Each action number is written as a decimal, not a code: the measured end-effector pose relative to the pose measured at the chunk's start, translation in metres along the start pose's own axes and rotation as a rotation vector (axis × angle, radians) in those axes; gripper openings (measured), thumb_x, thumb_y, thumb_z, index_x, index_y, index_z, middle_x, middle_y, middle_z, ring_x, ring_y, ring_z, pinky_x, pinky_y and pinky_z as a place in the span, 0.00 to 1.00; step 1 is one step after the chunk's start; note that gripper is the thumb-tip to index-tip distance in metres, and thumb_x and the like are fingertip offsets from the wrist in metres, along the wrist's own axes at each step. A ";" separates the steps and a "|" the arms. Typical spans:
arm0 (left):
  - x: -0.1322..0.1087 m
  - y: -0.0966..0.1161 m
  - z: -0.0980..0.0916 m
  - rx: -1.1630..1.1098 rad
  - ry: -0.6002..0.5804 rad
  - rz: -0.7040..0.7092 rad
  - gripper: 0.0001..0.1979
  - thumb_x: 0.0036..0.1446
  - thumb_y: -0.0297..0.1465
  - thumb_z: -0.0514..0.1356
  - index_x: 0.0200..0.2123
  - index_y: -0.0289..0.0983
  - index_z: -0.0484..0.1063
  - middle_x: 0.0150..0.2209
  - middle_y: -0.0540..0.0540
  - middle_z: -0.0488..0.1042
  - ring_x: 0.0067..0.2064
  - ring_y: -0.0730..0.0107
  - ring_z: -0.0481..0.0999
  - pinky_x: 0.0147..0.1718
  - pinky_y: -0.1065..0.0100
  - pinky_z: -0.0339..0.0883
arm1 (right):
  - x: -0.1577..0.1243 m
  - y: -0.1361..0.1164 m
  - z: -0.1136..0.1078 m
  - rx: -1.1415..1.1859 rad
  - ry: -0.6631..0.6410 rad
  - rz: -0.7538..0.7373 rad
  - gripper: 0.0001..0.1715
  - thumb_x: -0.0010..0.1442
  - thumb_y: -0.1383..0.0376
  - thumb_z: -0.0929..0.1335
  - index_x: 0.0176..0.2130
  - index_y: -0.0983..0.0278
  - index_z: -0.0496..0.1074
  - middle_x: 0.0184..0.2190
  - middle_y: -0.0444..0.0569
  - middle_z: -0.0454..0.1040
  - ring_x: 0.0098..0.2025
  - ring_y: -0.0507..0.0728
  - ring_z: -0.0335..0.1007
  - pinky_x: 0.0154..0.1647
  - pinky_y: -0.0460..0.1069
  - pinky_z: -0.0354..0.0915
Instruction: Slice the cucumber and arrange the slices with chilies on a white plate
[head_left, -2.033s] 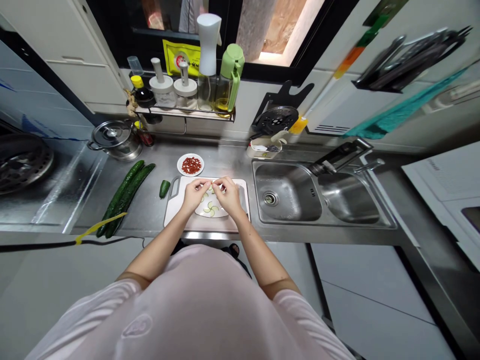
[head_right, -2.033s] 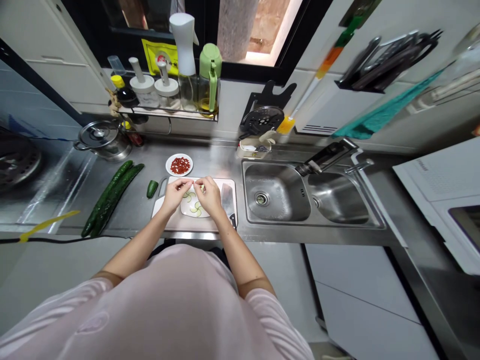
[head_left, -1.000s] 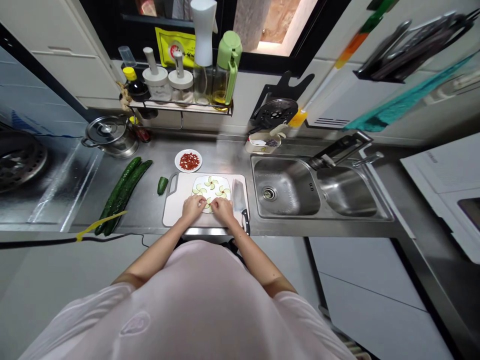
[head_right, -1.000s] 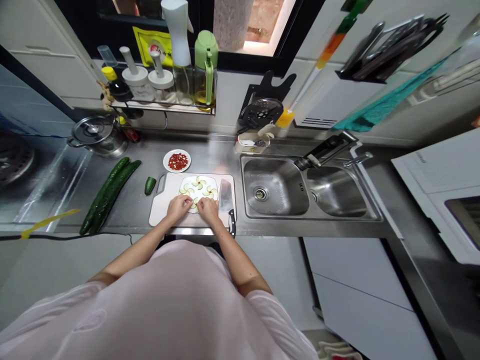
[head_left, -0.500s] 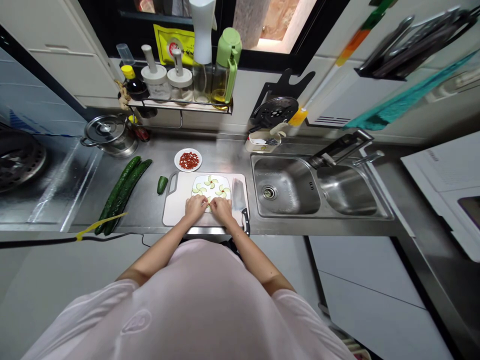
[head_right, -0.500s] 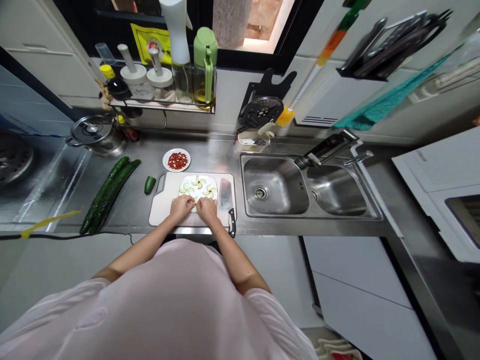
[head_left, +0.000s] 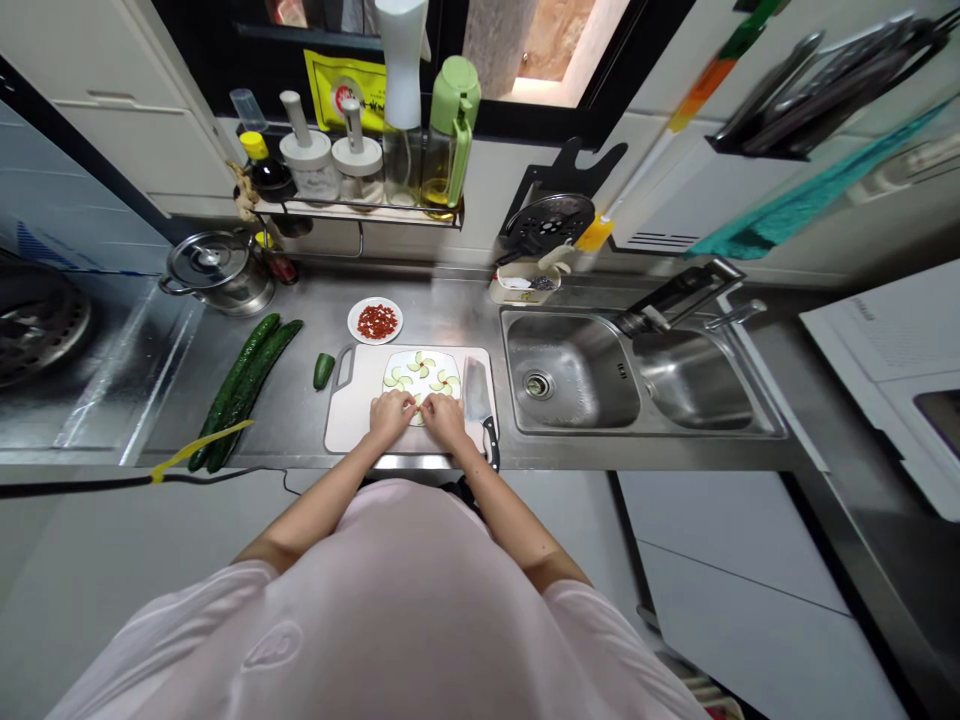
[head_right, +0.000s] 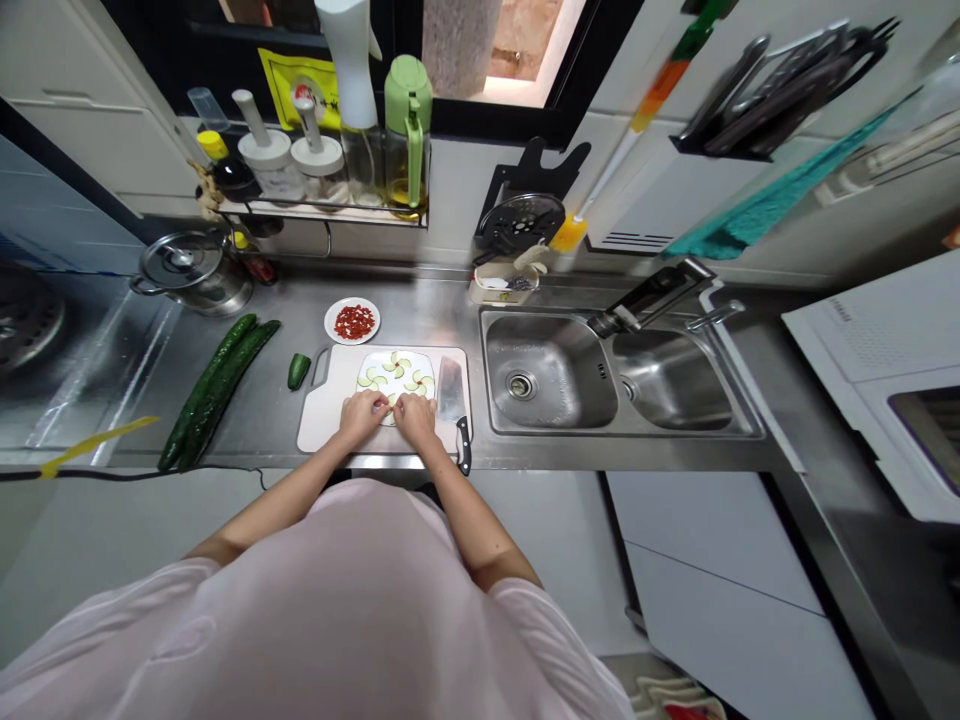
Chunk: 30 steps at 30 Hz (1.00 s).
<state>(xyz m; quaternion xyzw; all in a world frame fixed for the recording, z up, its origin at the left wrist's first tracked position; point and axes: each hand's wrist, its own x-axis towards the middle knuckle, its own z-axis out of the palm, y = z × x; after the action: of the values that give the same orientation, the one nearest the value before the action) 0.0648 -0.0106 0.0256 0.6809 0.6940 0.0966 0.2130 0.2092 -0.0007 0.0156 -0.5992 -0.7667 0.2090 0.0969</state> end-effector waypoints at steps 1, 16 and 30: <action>0.000 0.000 0.000 -0.006 0.004 0.002 0.08 0.55 0.36 0.55 0.36 0.43 0.72 0.37 0.48 0.73 0.42 0.65 0.68 0.41 0.64 0.54 | 0.000 0.000 -0.001 0.004 0.003 0.003 0.08 0.59 0.63 0.62 0.33 0.63 0.69 0.33 0.47 0.71 0.37 0.55 0.60 0.38 0.48 0.46; -0.001 0.002 -0.001 0.010 -0.017 -0.032 0.08 0.55 0.35 0.56 0.36 0.42 0.72 0.38 0.47 0.73 0.43 0.63 0.68 0.42 0.63 0.54 | 0.004 -0.004 -0.001 -0.018 -0.036 0.036 0.07 0.59 0.65 0.62 0.34 0.63 0.69 0.35 0.49 0.71 0.38 0.55 0.60 0.39 0.49 0.46; 0.000 -0.001 0.002 0.003 0.010 -0.005 0.07 0.55 0.36 0.56 0.35 0.42 0.72 0.37 0.47 0.73 0.42 0.64 0.68 0.41 0.63 0.54 | 0.004 -0.001 0.003 -0.033 -0.008 0.023 0.07 0.59 0.64 0.62 0.33 0.63 0.69 0.34 0.48 0.71 0.38 0.55 0.61 0.39 0.49 0.45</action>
<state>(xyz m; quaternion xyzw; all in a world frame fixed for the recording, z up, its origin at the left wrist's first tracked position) 0.0647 -0.0107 0.0232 0.6790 0.6969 0.0984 0.2088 0.2056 0.0026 0.0126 -0.6085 -0.7636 0.1997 0.0817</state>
